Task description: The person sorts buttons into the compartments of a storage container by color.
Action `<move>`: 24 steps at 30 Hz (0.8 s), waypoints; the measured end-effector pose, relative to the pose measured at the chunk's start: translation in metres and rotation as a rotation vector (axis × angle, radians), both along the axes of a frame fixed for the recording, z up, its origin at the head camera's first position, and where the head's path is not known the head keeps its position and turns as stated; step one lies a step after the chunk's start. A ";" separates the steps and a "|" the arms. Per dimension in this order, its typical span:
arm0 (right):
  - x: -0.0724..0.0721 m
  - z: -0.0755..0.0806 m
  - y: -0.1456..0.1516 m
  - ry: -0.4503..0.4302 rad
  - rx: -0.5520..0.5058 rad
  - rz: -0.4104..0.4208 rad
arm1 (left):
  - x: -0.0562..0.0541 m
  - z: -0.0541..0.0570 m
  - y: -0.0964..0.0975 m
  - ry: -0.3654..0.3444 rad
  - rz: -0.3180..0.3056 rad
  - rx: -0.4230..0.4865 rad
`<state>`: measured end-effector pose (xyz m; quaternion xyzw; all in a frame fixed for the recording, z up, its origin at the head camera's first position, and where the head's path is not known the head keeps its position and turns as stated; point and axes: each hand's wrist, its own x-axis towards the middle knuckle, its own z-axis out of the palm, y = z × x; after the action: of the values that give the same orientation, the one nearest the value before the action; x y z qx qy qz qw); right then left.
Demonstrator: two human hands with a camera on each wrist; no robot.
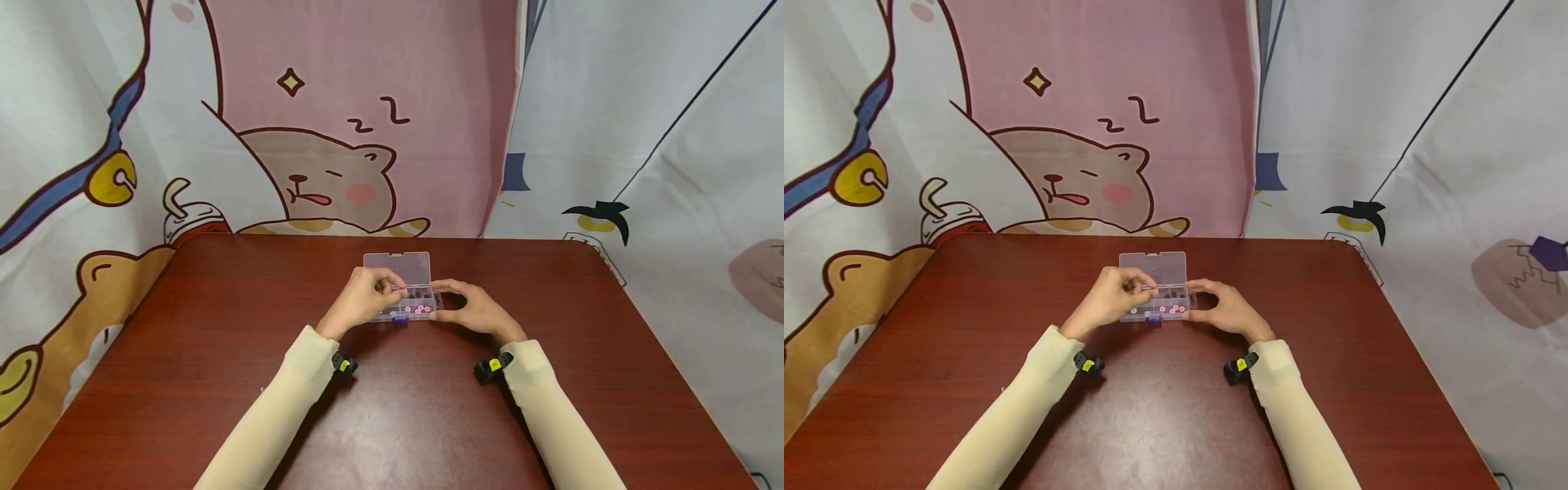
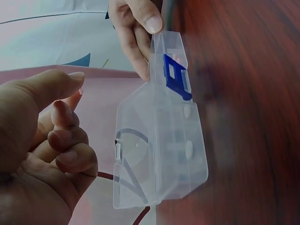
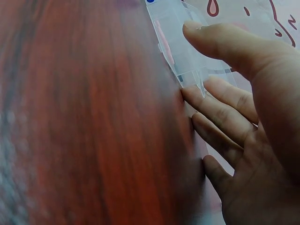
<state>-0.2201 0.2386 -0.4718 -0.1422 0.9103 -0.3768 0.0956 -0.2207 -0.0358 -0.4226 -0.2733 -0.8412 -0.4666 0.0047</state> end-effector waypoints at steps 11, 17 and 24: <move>-0.001 -0.002 0.001 0.013 -0.008 0.010 | -0.001 -0.001 0.008 0.016 -0.010 -0.016; -0.002 -0.001 0.001 0.011 -0.008 0.010 | -0.001 0.000 0.008 0.017 0.001 -0.015; -0.001 -0.002 0.002 0.011 -0.010 0.006 | -0.002 -0.001 0.003 0.024 0.034 -0.020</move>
<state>-0.2209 0.2407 -0.4735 -0.1473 0.9086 -0.3801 0.0908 -0.2229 -0.0329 -0.4237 -0.2646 -0.8502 -0.4547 0.0199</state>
